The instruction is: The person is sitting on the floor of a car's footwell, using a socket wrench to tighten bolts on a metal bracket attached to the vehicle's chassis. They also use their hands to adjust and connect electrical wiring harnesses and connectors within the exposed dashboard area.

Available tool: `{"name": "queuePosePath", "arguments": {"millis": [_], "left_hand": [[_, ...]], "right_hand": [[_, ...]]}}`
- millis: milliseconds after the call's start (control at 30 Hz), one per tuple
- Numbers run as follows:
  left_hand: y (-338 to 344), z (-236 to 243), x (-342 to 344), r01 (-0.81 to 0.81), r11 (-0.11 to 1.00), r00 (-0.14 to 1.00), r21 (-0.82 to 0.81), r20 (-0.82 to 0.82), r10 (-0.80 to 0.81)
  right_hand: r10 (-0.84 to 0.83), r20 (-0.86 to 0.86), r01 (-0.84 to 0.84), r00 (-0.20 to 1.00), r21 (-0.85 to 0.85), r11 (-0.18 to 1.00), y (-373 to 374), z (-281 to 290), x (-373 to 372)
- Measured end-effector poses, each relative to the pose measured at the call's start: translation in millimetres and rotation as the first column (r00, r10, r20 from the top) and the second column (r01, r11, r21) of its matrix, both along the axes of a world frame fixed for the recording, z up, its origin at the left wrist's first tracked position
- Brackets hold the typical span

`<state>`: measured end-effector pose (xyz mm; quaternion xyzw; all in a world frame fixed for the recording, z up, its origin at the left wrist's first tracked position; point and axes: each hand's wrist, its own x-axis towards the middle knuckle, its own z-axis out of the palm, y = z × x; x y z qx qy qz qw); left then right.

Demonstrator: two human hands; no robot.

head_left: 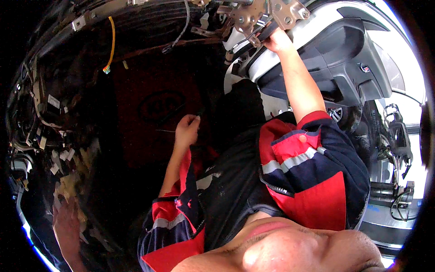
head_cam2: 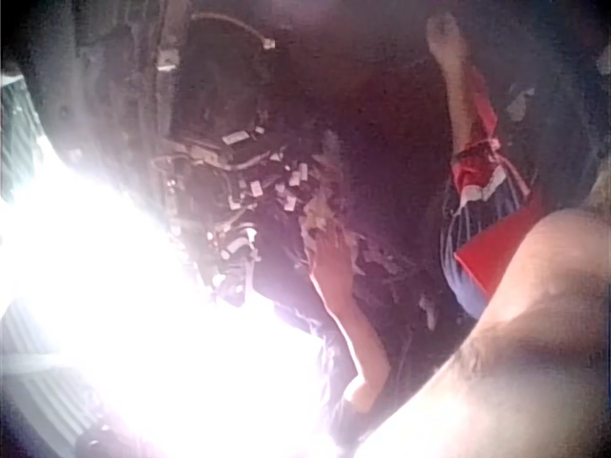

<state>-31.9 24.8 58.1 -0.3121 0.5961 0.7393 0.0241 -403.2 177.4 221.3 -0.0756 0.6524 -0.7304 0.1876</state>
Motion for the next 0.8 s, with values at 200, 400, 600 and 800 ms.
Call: {"name": "queuePosePath", "arguments": {"millis": [200,400,600,800], "left_hand": [[-5,9,2,0.023,1.0,0.999,-0.01,-0.024,-0.023],[-5,10,3,0.02,0.999,1.0,-0.05,-0.024,-0.021],[-7,10,4,0.03,1.0,0.999,0.007,-0.018,-0.03],[-8,15,2,0.058,0.998,0.998,-0.023,-0.008,-0.058]], "right_hand": [[0.036,0.03,-0.041,0.999,0.212,0.976,8,1,-17],[-0.098,0.057,0.095,0.994,0.04,0.995,-8,3,4],[0.023,-0.069,-0.005,0.997,0.246,0.969,-8,12,15],[-0.047,0.112,0.038,0.993,0.085,0.996,6,6,-6]]}}
